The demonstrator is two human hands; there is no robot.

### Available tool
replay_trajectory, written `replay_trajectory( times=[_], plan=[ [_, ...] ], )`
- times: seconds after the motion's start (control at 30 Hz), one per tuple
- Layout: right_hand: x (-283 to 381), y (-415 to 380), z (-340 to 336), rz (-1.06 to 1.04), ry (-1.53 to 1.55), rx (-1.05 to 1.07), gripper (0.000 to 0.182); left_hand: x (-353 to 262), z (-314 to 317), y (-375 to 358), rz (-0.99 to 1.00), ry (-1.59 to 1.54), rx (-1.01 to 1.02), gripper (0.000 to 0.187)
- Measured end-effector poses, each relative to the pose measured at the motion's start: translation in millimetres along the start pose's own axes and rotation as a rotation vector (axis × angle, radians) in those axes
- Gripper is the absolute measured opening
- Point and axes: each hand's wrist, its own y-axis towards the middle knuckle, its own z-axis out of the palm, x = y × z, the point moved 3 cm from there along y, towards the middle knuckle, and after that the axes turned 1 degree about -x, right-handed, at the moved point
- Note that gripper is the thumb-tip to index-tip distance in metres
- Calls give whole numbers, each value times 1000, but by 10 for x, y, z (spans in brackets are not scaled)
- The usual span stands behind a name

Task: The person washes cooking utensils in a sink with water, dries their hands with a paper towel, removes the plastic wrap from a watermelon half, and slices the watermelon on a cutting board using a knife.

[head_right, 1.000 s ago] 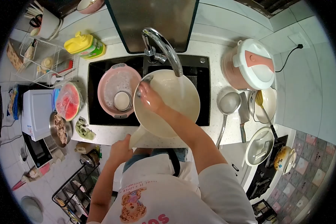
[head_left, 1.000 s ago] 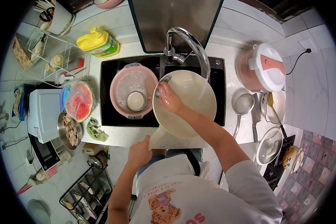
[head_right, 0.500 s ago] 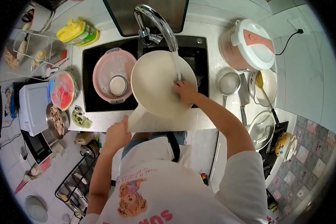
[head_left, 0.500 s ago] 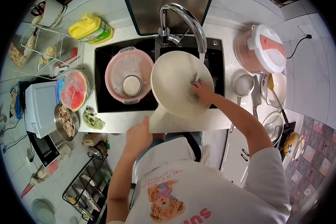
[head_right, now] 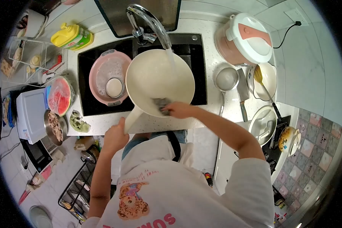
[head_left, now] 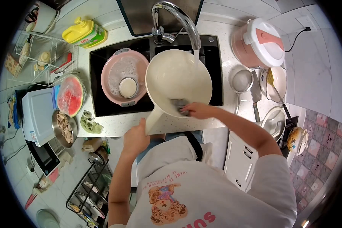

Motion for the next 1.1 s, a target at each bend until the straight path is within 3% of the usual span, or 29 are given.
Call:
replay_trajectory(
  times=[0.1, 0.2, 0.3, 0.33, 0.43, 0.53, 0.63, 0.73, 0.83, 0.87, 0.97, 1.03, 1.1],
  plan=[
    [-578, 136, -249, 140, -475, -84, 38, 69, 48, 4, 21, -29, -31, 44],
    [-643, 619, -312, 285, -385, -578, 42, 40, 6, 8, 11, -31, -18, 45],
    [-364, 1055, -187, 68, -513, -805, 53, 29, -25, 12, -8, -28, 15, 45],
    [-327, 1128, -177, -23, -547, -736, 55, 27, -37, 14, -6, -25, 13, 45],
    [-438, 1163, -317, 30, -371, -889, 54, 30, -26, 12, -7, -31, 10, 43],
    [-321, 1376, -114, 308, -342, -1242, 54, 42, -10, 8, 2, -43, -16, 39],
    [-344, 1463, -38, -23, -487, -1031, 59, 35, -33, 4, 0, -47, -4, 38],
    [-323, 1271, -331, 235, -517, -1113, 57, 64, 1, 20, -26, -19, 49, 48],
    [-280, 1559, -441, 598, -20, -1461, 51, 58, -12, 16, -8, -31, 32, 49],
    [-265, 1761, -493, 430, 130, -1679, 49, 54, -20, 15, -7, -30, 36, 48],
    [92, 2136, -766, 132, 544, -1679, 44, 38, -36, 6, -6, -29, 42, 48],
    [330, 2167, -737, 3, 818, -1538, 36, 42, -16, 5, -2, -34, 34, 48],
    [656, 1858, -559, -200, 714, -1289, 29, 51, -2, 19, 6, -50, 23, 44]
  ],
)
